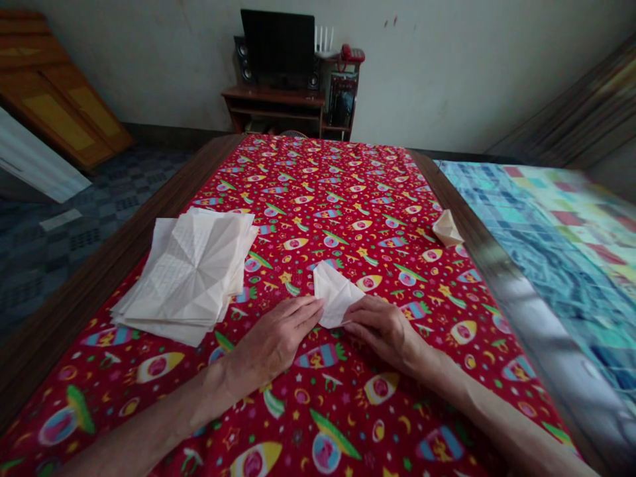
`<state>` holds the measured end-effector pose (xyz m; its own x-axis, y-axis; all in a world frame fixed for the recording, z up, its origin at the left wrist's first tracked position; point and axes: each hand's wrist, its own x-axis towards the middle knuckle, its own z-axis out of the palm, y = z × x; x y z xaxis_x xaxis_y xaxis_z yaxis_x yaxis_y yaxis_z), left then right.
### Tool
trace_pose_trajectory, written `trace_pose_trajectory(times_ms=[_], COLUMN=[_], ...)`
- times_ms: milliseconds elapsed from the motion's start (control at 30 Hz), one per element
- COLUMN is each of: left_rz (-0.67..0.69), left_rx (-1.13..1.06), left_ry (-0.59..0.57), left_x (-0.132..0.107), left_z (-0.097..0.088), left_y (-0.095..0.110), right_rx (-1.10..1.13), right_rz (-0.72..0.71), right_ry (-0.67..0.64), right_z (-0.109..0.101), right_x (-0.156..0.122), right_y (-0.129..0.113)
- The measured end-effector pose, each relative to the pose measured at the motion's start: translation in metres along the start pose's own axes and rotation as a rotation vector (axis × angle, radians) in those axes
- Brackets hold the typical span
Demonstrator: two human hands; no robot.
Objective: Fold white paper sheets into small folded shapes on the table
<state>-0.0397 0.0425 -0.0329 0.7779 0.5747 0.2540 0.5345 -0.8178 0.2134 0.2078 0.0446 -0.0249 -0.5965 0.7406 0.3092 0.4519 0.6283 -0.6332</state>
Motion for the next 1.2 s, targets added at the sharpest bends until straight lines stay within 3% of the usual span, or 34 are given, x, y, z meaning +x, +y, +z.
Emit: trace_pose_trajectory(times_ms=[133,233,533,1200], left_rz=[-0.003,-0.009,-0.071,-0.065], left_rx=[-0.011,-0.02,-0.042,0.126], left_ry=[0.002,0.013,0.067,-0.04], left_x=[-0.001,-0.001,0.004,0.006], left_z=[0.002,0.004,0.005,0.001], left_y=[-0.001,-0.001,0.007,0.016], right_rx=[-0.041,-0.139,-0.222,-0.348], right_rz=[0.218,0.297,0.324,0.301], right_ry=[0.095,0.143,0.105,0.099], right_z=[0.003,0.005,0.004,0.009], right_x=[0.008,0.014,0.021,0.021], right_y=[0.0,0.002,0.003,0.007])
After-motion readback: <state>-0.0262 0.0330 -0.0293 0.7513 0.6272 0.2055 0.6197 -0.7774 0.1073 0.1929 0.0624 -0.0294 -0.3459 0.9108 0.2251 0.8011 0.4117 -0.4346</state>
